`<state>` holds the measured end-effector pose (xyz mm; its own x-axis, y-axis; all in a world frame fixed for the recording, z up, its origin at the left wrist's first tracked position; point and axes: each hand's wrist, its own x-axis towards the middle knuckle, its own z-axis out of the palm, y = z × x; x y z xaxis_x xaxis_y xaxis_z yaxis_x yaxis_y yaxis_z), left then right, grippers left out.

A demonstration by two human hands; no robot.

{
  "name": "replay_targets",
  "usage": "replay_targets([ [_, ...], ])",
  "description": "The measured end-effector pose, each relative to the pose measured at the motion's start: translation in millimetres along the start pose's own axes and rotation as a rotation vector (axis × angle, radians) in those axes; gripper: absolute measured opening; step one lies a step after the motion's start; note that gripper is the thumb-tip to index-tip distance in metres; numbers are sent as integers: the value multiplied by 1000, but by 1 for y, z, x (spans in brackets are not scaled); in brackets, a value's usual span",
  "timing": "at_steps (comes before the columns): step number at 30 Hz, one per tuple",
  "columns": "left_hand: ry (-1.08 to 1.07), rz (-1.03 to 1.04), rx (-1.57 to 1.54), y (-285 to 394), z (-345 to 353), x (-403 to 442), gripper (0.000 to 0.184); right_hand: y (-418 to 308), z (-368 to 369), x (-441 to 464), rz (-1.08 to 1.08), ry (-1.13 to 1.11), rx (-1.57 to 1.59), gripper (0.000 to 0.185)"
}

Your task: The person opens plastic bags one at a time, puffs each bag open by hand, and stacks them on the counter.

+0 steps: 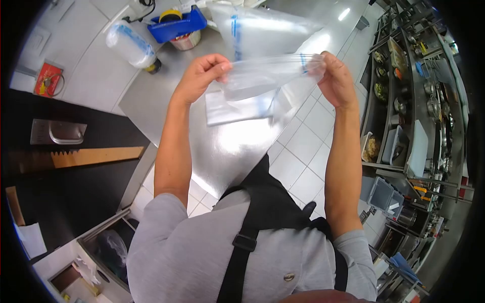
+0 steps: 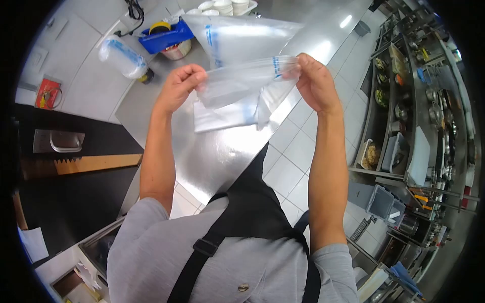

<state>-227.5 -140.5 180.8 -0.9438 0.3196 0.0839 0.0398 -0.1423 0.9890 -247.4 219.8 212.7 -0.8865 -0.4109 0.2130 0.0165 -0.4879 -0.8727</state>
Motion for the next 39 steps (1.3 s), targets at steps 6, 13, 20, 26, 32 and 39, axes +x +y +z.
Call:
replay_targets([
  [6, 425, 117, 36, 60, 18, 74, 12, -19, -6, 66, 8, 318, -265, 21],
  [13, 503, -206, -7, 18, -24, 146, 13, -5, -22, 96, 292, 470, -385, 21],
  [20, 398, 135, 206, 44, -3, 98, 16, -12, 1, 69, 32, 448, -569, 20],
  [26, 662, 261, 196, 16, 25, 57, 34, 5, 40, 34, -31, 571, -571, 46],
  [32, 362, 64, 254, -45, 11, 102, 55, 67, -20, 77, 37, 427, -580, 60],
  [39, 158, -107, 833, -40, 4, 85, 70, 119, -42, 54, 63, 459, -628, 76],
])
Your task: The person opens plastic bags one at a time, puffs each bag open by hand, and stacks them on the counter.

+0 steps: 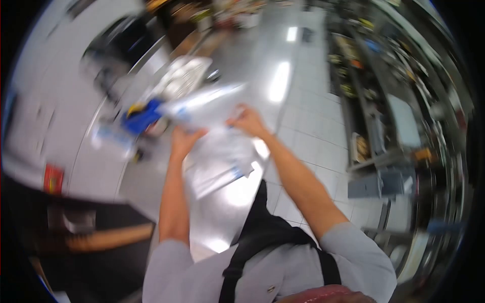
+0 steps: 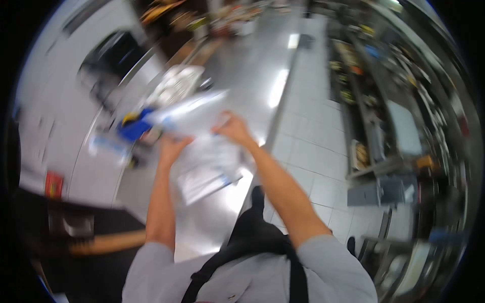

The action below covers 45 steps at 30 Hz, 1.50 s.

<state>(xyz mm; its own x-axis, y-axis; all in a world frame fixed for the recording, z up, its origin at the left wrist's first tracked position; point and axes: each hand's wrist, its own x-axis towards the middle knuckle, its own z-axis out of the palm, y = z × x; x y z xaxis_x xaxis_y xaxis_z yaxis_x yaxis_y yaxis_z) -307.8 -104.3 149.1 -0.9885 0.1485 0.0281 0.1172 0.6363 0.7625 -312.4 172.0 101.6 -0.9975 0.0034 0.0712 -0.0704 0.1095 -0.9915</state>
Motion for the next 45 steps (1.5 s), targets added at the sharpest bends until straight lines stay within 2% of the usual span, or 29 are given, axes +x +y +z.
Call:
replay_targets([
  [1, 283, 190, 84, -15, 14, -11, 81, 14, 3, -4, -110, 28, -86, 72],
  [2, 392, 48, 154, -14, 16, -23, 81, -17, 5, -26, 5, 158, 26, 60],
  [3, 447, 53, 87, 14, 10, -47, 71, -3, -1, -29, -90, 105, -19, 48],
  [4, 476, 37, -6, 4, 11, -53, 47, 10, -9, -33, -187, 54, -60, 36],
  [5, 391, 188, -212, 2, 12, -66, 28, -12, -27, -56, -201, -81, -71, 24],
  [6, 299, 265, 19, 1, 9, -81, 27, -41, -47, -88, -174, -186, -117, 21],
  [7, 120, 253, -44, 11, 7, -95, 27, -36, -55, -100, -228, -198, -144, 22],
  [9, -155, 184, -210, 21, 5, -126, 27, -51, -68, -131, -201, -218, -197, 22],
  [12, -296, 100, -589, 65, -8, -139, 24, -79, -104, -174, -174, -189, -244, 20],
  [13, -368, 159, -856, 77, -7, -142, 22, -84, -113, -185, -181, -168, -214, 20],
  [16, -385, 288, -1079, 113, -4, -145, 23, -114, -130, -217, -142, -148, -116, 21],
  [19, -400, 334, -1000, 125, 5, -138, 24, -117, -143, -243, -117, -86, 74, 23],
  [22, -472, 230, -770, 126, 22, -130, 19, -95, -149, -251, -79, 5, 308, 23],
  [25, -588, 1, -857, 93, 54, -118, 15, -49, -143, -249, 5, 55, 401, 24],
  [29, -533, -154, -944, 58, 93, -131, 15, -23, -126, -275, 111, 71, 507, 21],
  [31, -687, -155, -1013, 9, 114, -130, 15, 8, -125, -298, 94, 119, 475, 20],
  [33, -552, -297, -936, 10, 144, -149, 6, 36, -133, -335, 132, 166, 530, 19],
  [34, -666, -344, -912, 28, 152, -165, 9, 52, -138, -355, 197, 219, 587, 19],
  [35, -911, -275, -910, 45, 155, -175, 8, 67, -140, -371, 284, 238, 645, 20],
  [36, -943, -297, -891, 50, 166, -177, 8, 73, -145, -385, 276, 281, 674, 20],
  [38, -973, -370, -875, 46, 191, -182, 9, 84, -146, -411, 294, 331, 729, 19],
  [42, -1005, -324, -885, 67, 207, -170, 12, 78, -150, -432, 351, 450, 773, 15],
  [44, -992, -268, -849, 74, 217, -165, 11, 73, -154, -452, 312, 546, 702, 15],
  [45, -987, -222, -788, 79, 210, -171, 12, 69, -156, -440, 310, 465, 658, 16],
])
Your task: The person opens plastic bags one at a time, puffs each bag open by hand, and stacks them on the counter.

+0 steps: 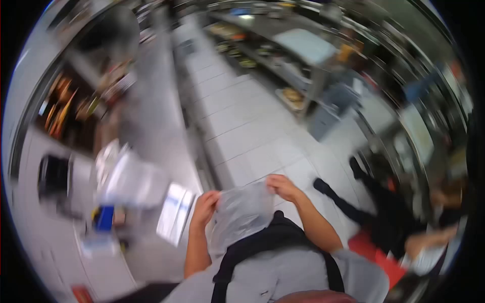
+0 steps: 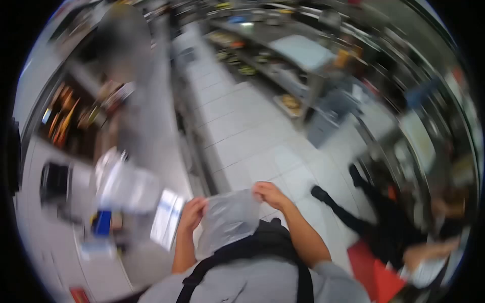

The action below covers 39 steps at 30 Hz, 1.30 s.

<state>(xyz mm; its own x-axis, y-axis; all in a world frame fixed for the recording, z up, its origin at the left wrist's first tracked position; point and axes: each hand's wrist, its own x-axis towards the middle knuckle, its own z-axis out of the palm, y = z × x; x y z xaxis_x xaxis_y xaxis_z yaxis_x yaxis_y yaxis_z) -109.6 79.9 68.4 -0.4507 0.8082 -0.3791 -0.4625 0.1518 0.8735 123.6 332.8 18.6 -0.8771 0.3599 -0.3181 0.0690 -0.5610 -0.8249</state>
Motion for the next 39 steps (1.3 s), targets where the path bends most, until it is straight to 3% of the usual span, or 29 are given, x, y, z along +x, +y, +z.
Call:
replay_targets([
  [5, -73, -10, 123, 27, 5, -2, 15, -5, 8, 8, -79, 33, 95, 16],
  [6, -71, -2, 106, 26, 9, -8, 15, 0, -2, 4, -11, 26, 154, 15],
  [13, -75, -35, 174, 17, 15, -13, 16, 19, -8, -6, -29, 17, 90, 13],
  [18, -135, -92, 351, 3, 37, 5, 19, 27, -19, -41, -33, 165, -38, 14],
  [23, -306, -185, 277, -16, 64, 47, 17, 51, -49, -79, -32, 247, 95, 16],
  [26, -396, -193, 467, -11, 108, 65, 16, 70, -68, -102, -40, 316, 154, 18],
  [30, -568, -161, 618, -22, 139, 92, 16, 98, -87, -119, -13, 453, 203, 20],
  [32, -655, -173, 660, -24, 156, 110, 20, 101, -90, -129, -1, 641, 177, 18],
  [34, -690, -96, 826, -20, 167, 123, 18, 124, -109, -134, -30, 778, -41, 23],
  [35, -729, -81, 809, -26, 165, 135, 19, 113, -109, -143, 65, 856, -167, 25],
  [39, -785, 25, 784, -42, 204, 185, 20, 68, -108, -182, -34, 937, -44, 32],
])
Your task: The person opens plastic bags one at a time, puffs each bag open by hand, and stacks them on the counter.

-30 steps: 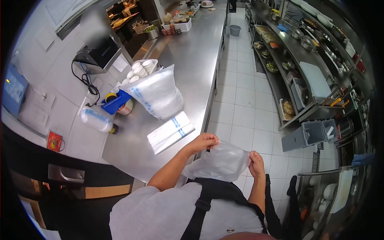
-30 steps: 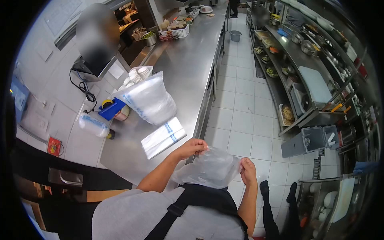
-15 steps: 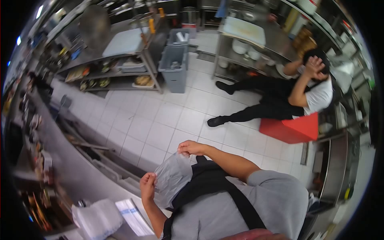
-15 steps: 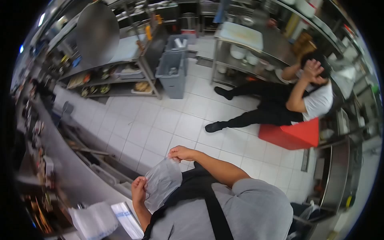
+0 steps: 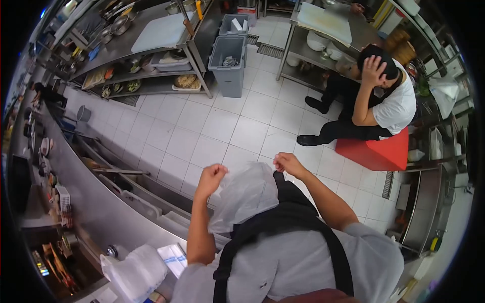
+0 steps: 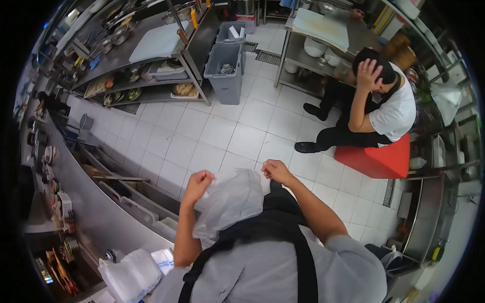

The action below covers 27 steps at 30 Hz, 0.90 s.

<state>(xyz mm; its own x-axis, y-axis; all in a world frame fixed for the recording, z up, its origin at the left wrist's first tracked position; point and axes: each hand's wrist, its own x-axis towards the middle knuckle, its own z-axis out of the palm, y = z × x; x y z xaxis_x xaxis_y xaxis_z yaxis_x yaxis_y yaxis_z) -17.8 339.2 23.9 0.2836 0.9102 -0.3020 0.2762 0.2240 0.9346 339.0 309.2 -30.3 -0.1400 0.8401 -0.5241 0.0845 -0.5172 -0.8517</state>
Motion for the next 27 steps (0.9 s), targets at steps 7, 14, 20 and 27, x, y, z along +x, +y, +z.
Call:
replay_targets([
  [7, 40, -85, 851, -173, -19, 100, 28, 149, -118, -38, -203, 338, -423, 45],
  [14, 792, -92, 279, -114, 37, 53, 14, 166, -211, -234, 299, 517, -139, 51],
  [20, 442, 129, 553, 57, 130, 50, 11, -31, -192, -40, -396, 149, -351, 17],
  [27, 255, 58, 243, 186, 137, -23, 14, -210, -56, -5, -1097, -719, -565, 55],
])
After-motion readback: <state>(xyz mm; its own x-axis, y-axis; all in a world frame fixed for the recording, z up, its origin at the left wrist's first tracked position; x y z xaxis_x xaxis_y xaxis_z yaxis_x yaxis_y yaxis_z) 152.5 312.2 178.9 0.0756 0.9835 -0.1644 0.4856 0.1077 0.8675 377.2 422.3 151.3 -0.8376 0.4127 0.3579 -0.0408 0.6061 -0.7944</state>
